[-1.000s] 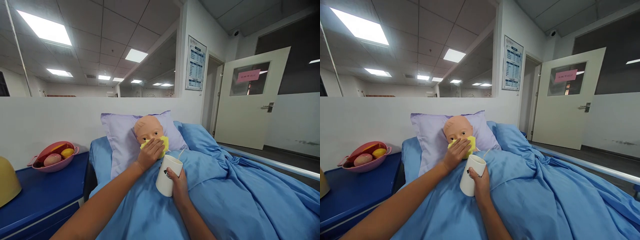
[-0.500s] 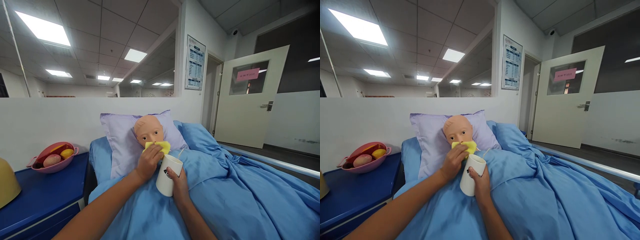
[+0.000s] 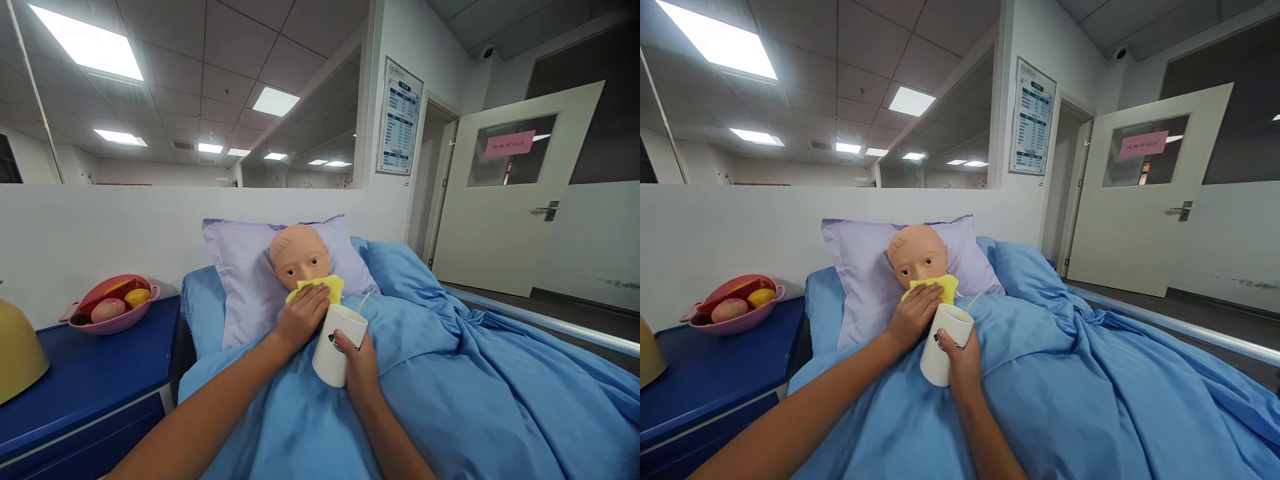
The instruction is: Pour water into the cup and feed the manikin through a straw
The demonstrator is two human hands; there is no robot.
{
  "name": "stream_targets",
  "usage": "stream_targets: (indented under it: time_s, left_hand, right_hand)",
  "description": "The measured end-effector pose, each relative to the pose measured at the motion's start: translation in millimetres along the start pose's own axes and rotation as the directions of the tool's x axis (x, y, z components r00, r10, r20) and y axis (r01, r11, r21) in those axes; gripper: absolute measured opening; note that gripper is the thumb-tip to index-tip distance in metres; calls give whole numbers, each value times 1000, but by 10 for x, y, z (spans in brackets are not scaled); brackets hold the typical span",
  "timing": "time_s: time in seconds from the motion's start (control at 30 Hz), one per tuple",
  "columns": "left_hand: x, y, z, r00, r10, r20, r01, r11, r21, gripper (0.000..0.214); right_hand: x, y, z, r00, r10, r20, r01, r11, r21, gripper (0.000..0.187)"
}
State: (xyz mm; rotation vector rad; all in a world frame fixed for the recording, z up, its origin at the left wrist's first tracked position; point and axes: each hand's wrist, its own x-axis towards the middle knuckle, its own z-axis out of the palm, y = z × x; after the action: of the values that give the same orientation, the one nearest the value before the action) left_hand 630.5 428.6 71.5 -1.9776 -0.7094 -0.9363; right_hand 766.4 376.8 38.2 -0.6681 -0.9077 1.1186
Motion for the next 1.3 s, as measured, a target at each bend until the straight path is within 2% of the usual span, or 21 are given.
stream_targets:
  time_s: [0.17,0.3,0.4,0.5,0.6,0.7,0.87,0.97,1.07,1.1,1.13,1.17,1.2,1.23,1.27,1.3]
  left_hand:
    - [-76,97,-154,997,-76,-24,70,983,-171,26]
    - [167,32,-214,983,-137,-122,107,968,-227,31]
    - [375,-72,-177,989,-60,-135,37,985,-166,28]
    - [411,-160,-107,992,70,-104,-75,996,-41,21]
    - [262,-173,-77,987,144,-65,-143,990,22,24]
    - [44,-112,-82,991,129,-43,-130,991,-29,26]
    - [-308,-43,-152,999,27,29,-23,989,-149,21]
    - [-532,-138,-402,995,-51,88,68,977,-203,27]
    - [-792,-339,-890,967,-222,121,249,921,-299,38]
    - [-891,-425,-1085,932,-328,154,361,870,-336,42]
    - [-998,-522,-1283,866,-456,205,500,782,-373,43]
    - [-1115,-631,-1477,747,-604,276,660,626,-416,43]
    - [-1243,-752,-1660,578,-734,357,795,406,-451,41]
    - [-1383,-884,-1830,380,-814,438,870,155,-468,37]
    - [-1536,-1023,-1983,191,-838,512,879,-86,-468,32]
    - [-1699,-1164,-2121,40,-819,573,844,-279,-458,27]
  right_hand:
    - [17,11,-3,998,-57,5,57,998,-16,55]
    - [20,13,-21,1000,-15,14,16,1000,-23,57]
    - [8,4,-29,1000,17,8,-17,1000,-24,59]
    - [-2,-6,-15,999,30,-18,-30,999,-41,60]
    - [-3,-12,29,1000,-2,-22,1,1000,-32,56]
    - [0,-13,65,998,-60,-11,60,998,5,51]
    - [5,26,-28,999,52,-15,-52,998,-20,60]
    - [2,81,-132,993,115,-3,-115,992,-47,67]
    - [14,121,-199,980,196,-16,-197,979,-51,72]
    - [22,119,-205,976,219,-17,-220,974,-50,73]
    - [31,107,-200,970,242,-26,-243,968,-56,73]
    - [38,85,-186,964,262,-50,-264,963,-57,74]
    - [42,54,-165,956,280,-83,-285,957,-57,73]
    - [43,18,-138,949,297,-110,-305,950,-67,72]
    - [42,-18,-108,940,311,-142,-324,943,-81,70]
    - [39,-49,-78,933,318,-166,-338,935,-105,68]
